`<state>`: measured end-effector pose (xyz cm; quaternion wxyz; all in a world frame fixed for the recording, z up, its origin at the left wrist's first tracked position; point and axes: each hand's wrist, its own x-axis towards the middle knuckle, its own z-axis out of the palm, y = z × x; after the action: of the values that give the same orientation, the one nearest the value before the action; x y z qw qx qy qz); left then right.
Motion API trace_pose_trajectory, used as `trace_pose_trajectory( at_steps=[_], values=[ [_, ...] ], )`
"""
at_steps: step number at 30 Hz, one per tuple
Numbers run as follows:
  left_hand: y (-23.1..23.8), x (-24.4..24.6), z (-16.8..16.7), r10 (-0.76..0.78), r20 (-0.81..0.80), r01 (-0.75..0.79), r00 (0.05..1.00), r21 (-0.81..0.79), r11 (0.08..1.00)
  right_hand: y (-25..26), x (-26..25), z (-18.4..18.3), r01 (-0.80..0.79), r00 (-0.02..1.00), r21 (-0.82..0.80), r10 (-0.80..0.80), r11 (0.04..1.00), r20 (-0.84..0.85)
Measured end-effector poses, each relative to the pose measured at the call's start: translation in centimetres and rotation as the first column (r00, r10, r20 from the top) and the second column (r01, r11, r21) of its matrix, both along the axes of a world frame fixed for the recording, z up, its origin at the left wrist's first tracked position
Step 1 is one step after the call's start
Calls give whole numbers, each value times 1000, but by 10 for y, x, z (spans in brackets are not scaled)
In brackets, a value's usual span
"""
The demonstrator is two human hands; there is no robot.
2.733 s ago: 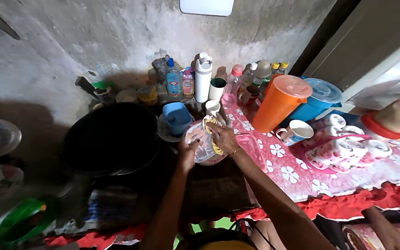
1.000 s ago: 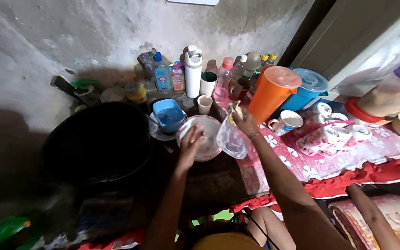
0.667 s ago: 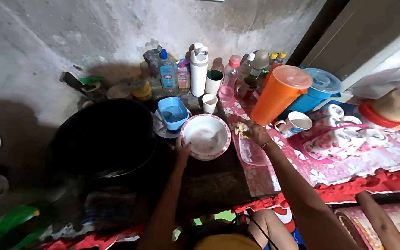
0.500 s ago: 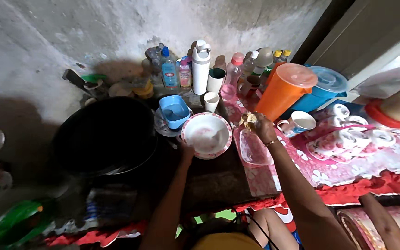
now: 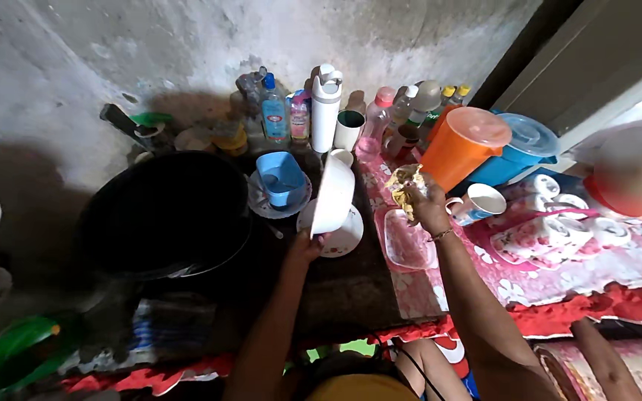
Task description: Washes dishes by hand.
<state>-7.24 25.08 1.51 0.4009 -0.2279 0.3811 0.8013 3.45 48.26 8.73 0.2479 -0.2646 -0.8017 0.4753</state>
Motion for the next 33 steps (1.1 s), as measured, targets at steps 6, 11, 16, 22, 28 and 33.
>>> trace_pose_trajectory(
  at_steps=[6,11,16,22,28,33],
  values=[
    [4,7,-9,-19,310,-156,950,529,834,-13,-8,9,21,993,-272,-52,962,-107],
    [5,9,9,197,-26,-188,980,198,962,-21,-8,28,0,982,-410,-78,912,-175],
    [-3,12,15,181,-290,-121,940,212,970,-34,-9,62,-128,946,-380,-2,916,-323],
    [5,25,35,-23,-410,-1,912,-59,998,-50,-27,77,-211,971,70,200,975,134],
    [11,20,50,-158,-499,47,852,-228,973,-92,-55,20,-733,578,141,500,665,645],
    [-6,6,40,-141,-599,-89,788,-338,937,-72,-41,25,-857,364,169,341,486,867]
  ],
)
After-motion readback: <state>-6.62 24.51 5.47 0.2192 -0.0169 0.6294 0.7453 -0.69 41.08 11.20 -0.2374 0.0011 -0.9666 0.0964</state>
